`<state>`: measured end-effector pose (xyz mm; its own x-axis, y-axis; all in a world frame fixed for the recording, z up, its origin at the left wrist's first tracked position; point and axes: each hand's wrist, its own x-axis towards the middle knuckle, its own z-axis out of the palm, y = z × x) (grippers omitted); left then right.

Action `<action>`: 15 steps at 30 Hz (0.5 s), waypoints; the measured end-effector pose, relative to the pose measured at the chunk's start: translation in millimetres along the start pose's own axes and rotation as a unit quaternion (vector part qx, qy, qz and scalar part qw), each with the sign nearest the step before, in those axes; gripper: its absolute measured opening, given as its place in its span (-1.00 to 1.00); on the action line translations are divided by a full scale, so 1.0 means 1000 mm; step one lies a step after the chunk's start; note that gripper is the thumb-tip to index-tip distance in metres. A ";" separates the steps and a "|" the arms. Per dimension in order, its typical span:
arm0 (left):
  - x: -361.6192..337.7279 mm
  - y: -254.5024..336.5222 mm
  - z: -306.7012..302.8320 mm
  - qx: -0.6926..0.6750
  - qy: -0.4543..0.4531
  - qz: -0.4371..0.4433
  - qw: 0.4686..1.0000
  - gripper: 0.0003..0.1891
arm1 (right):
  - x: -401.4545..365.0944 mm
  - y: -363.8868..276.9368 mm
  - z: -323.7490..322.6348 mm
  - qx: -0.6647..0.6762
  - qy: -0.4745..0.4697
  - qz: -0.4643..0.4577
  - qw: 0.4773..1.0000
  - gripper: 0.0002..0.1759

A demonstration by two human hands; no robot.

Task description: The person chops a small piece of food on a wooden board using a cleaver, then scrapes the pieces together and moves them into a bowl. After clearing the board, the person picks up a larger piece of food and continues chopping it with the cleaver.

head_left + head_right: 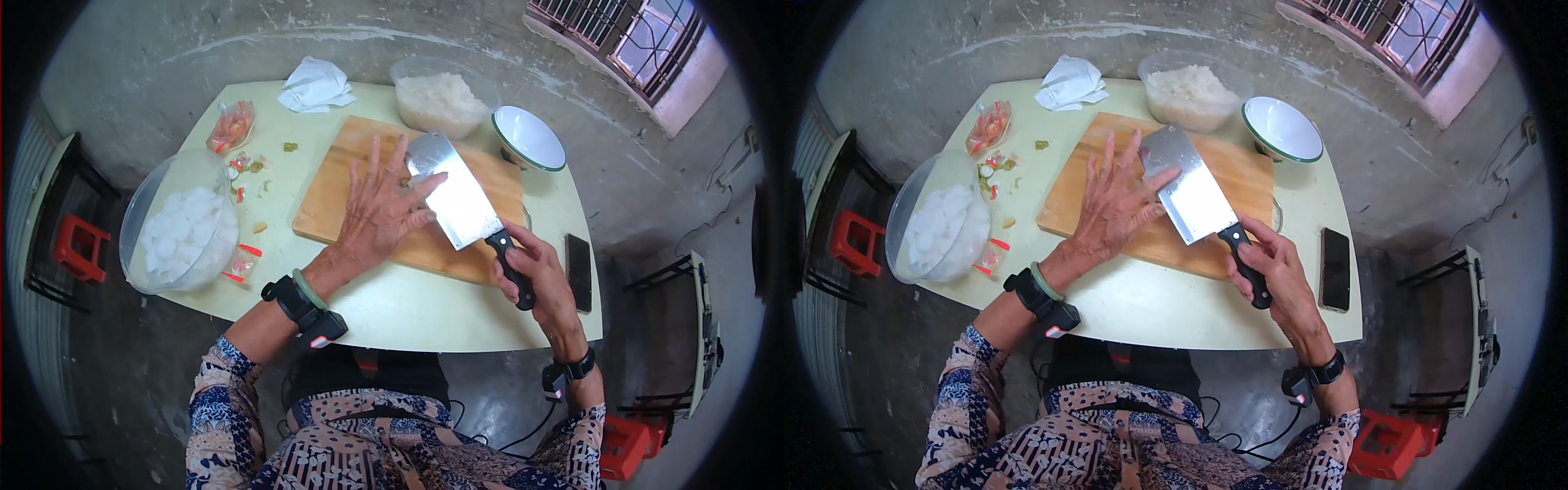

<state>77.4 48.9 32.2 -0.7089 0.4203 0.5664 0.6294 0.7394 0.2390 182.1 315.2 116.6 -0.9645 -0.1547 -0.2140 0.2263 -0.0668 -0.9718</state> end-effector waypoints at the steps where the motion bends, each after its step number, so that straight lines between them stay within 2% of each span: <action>1: 0.000 -0.002 0.001 0.004 0.006 -0.010 1.000 -0.39 | -0.006 -0.001 -0.002 -0.002 0.001 0.002 1.000 -0.38; 6: -0.001 -0.011 0.010 0.001 0.008 -0.068 0.998 -0.37 | -0.028 -0.001 -0.022 -0.045 0.034 0.015 0.998 -0.33; 8: -0.002 -0.015 0.010 0.007 -0.043 -0.128 0.991 -0.37 | -0.032 0.000 -0.031 -0.051 0.042 0.016 0.998 -0.33; 11: -0.003 -0.020 0.010 -0.036 -0.036 -0.157 0.986 -0.40 | -0.038 0.003 -0.039 -0.090 0.088 0.014 0.992 -0.33; 15: 0.002 -0.027 0.006 -0.067 -0.021 -0.144 0.987 -0.46 | -0.052 0.010 -0.042 -0.087 0.113 0.018 0.990 -0.32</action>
<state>57.0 33.2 22.2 -0.8756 0.2267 0.4265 0.4340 0.7566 0.4890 228.5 364.1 113.3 -0.9663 0.0724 -0.2472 0.2540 0.1093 -0.9610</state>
